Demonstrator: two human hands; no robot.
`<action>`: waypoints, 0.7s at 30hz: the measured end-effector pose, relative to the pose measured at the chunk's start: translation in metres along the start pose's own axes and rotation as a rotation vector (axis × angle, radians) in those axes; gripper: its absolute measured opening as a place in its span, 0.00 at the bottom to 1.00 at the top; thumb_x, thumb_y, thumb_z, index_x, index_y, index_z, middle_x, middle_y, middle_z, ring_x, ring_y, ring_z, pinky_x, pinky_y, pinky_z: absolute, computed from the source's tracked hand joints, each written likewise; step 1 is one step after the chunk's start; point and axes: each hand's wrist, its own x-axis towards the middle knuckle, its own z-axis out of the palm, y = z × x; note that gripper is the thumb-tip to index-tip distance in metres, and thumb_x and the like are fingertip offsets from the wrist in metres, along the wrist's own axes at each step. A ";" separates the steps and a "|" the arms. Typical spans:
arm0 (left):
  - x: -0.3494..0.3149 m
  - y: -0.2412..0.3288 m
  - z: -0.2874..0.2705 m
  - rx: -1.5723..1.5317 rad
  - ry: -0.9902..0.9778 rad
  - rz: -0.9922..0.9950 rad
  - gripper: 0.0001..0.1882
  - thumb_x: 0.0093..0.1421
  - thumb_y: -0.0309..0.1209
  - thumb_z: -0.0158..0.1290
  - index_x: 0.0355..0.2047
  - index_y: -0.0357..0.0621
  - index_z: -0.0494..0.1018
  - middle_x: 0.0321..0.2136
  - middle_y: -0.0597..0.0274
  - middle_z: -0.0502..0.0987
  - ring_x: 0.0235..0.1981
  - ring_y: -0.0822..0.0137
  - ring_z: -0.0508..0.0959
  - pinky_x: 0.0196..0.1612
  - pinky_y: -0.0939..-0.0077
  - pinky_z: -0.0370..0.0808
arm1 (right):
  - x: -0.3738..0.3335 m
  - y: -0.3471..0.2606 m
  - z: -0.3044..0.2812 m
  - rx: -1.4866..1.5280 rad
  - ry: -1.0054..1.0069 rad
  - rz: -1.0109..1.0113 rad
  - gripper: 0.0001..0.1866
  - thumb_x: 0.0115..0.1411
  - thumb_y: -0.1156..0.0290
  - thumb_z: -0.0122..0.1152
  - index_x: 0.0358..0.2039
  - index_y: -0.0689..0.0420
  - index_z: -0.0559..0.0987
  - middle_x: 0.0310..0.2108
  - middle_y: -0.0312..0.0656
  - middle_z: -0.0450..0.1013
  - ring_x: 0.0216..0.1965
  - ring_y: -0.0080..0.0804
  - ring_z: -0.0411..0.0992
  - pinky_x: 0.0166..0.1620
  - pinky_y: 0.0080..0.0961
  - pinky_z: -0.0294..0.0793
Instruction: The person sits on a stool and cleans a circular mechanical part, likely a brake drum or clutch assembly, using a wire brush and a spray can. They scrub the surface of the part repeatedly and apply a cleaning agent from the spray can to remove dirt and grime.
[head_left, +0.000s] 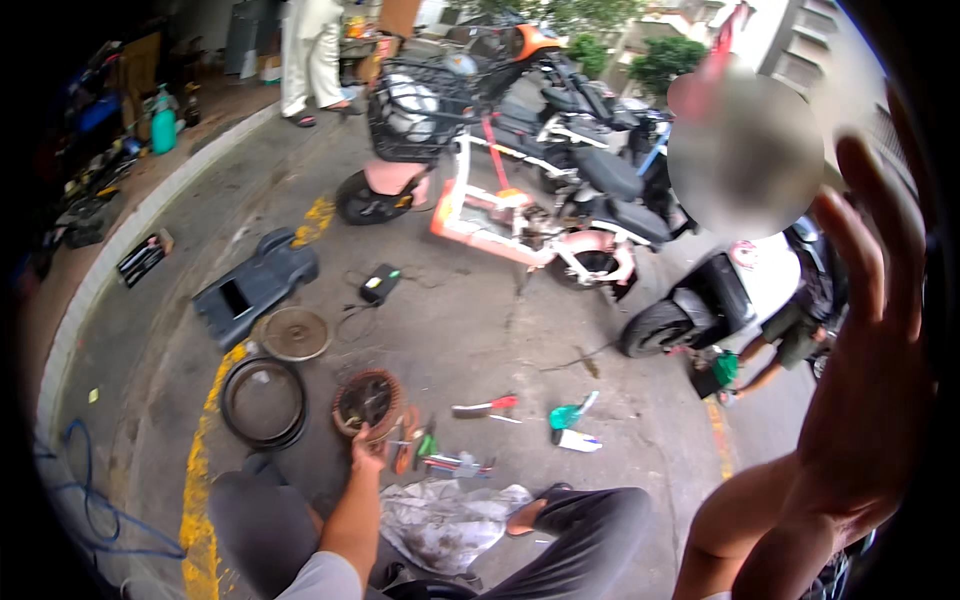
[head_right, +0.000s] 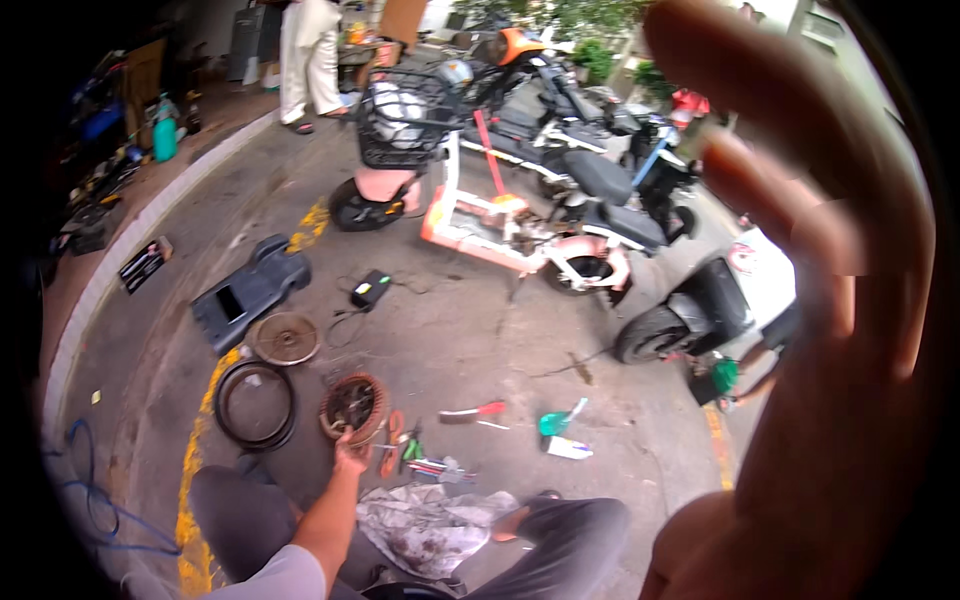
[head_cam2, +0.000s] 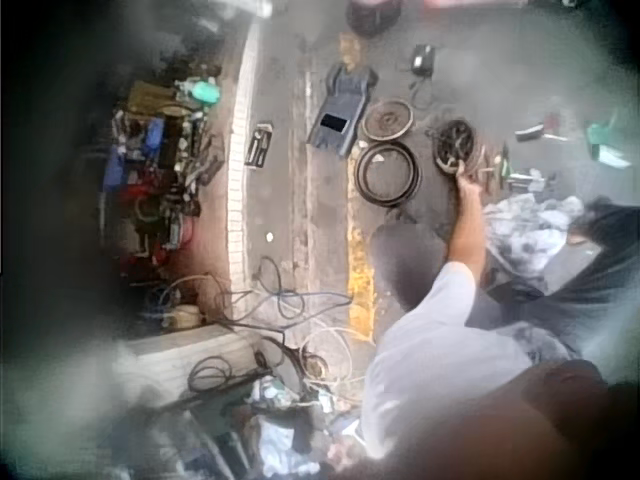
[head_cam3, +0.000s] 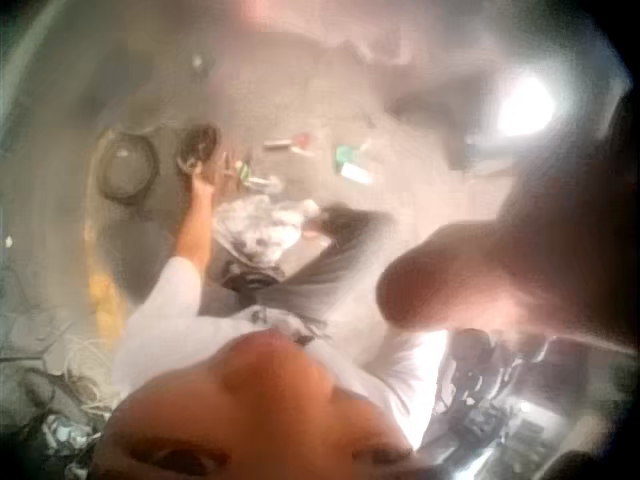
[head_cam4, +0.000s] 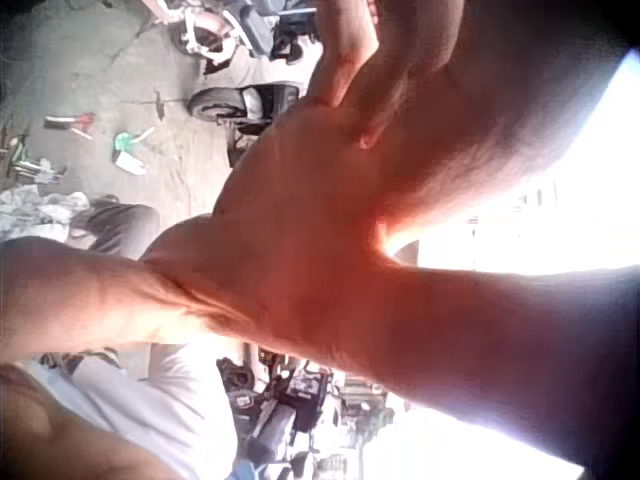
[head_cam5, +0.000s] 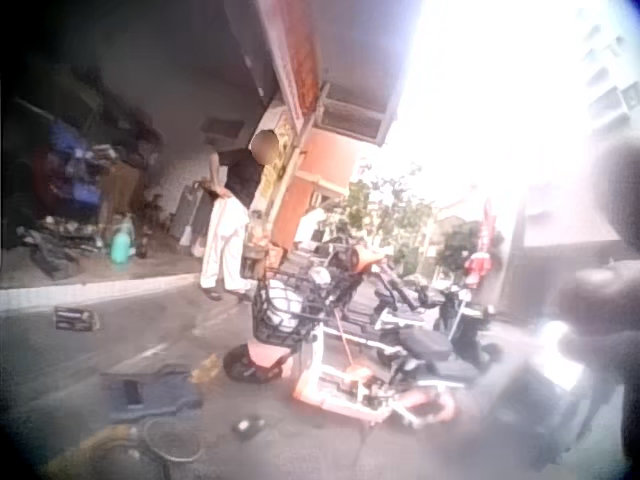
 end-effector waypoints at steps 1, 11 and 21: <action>-0.001 -0.034 0.014 -0.085 0.068 -0.085 0.12 0.66 0.45 0.58 0.39 0.52 0.78 0.40 0.69 0.82 0.44 0.68 0.81 0.46 0.68 0.80 | 0.013 -0.008 0.009 -0.033 -0.053 -0.058 0.44 0.51 0.50 0.74 0.62 0.64 0.70 0.54 0.57 0.74 0.54 0.48 0.74 0.57 0.41 0.73; -0.013 -0.038 -0.001 0.123 0.084 -0.135 0.16 0.60 0.53 0.62 0.40 0.61 0.79 0.38 0.81 0.82 0.42 0.72 0.79 0.47 0.68 0.77 | 0.033 -0.011 0.014 -0.138 -0.092 -0.093 0.39 0.54 0.54 0.70 0.61 0.63 0.69 0.51 0.57 0.74 0.51 0.48 0.74 0.54 0.42 0.73; -0.001 0.003 0.009 0.244 -0.051 -0.136 0.17 0.57 0.52 0.65 0.39 0.59 0.80 0.36 0.81 0.82 0.40 0.73 0.79 0.44 0.68 0.78 | 0.026 -0.006 0.018 -0.171 -0.075 -0.047 0.35 0.57 0.58 0.67 0.60 0.63 0.68 0.48 0.57 0.75 0.48 0.48 0.75 0.51 0.43 0.74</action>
